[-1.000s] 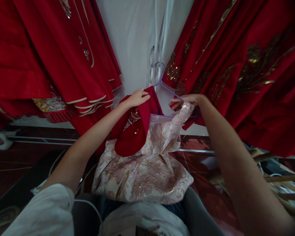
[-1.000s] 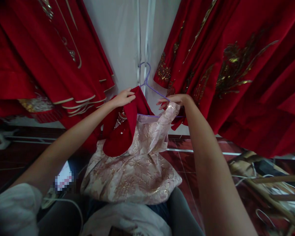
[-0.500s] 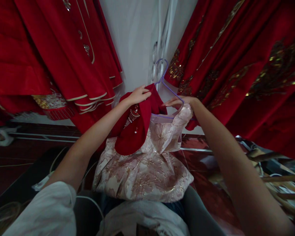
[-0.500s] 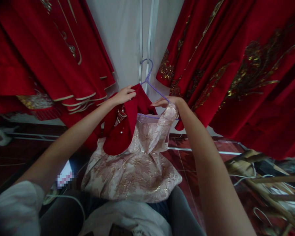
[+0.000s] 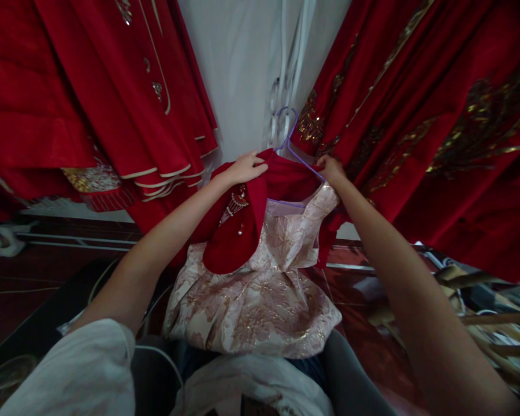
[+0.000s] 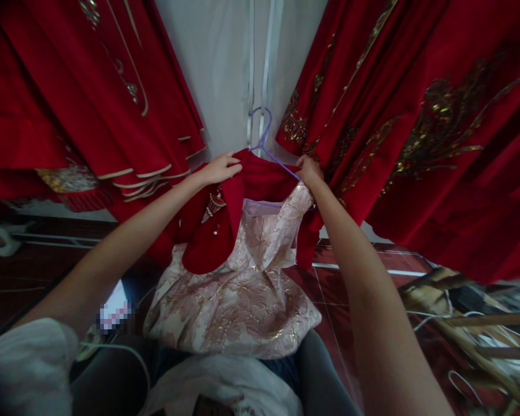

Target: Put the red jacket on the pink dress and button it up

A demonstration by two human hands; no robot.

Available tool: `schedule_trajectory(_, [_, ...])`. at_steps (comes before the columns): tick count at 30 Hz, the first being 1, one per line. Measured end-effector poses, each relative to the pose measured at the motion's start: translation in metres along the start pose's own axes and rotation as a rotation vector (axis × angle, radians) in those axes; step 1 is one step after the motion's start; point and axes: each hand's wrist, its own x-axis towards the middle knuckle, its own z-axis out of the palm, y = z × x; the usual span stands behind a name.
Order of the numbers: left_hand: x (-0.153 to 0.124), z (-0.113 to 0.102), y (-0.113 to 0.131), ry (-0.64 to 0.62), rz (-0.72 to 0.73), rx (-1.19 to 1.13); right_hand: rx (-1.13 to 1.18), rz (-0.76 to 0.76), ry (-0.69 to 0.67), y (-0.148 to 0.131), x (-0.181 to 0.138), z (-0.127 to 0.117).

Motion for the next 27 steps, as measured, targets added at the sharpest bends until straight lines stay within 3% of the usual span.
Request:
schedule_trajectory(8, [0.000, 0.008, 0.011, -0.031, -0.018, 0.129, -0.084, 0.097, 0.147, 0.067, -0.012, -0.061])
schedule_trajectory(13, [-0.007, 0.013, 0.014, -0.020, -0.007, 0.214, -0.367, 0.048, 0.158, 0.063, -0.040, -0.083])
schedule_trajectory(16, [-0.011, 0.019, 0.015, -0.007, -0.013, 0.246, -0.396, -0.034, 0.138, 0.048, -0.069, -0.083])
schedule_trajectory(19, [-0.013, 0.024, 0.019, -0.006, -0.044, 0.249, -0.218, -0.021, 0.076, 0.031, -0.094, -0.073])
schedule_trajectory(23, [-0.015, 0.025, 0.024, 0.007, -0.073, 0.255, 0.423, 0.126, -0.205, 0.011, -0.102, -0.047])
schedule_trajectory(25, [-0.017, 0.025, 0.026, 0.009, -0.082, 0.267, 0.661, 0.123, -0.223, 0.007, -0.096, -0.032])
schedule_trajectory(27, [-0.018, 0.024, 0.028, 0.010, -0.085, 0.273, 0.743, 0.098, -0.165, 0.006, -0.089, -0.017])
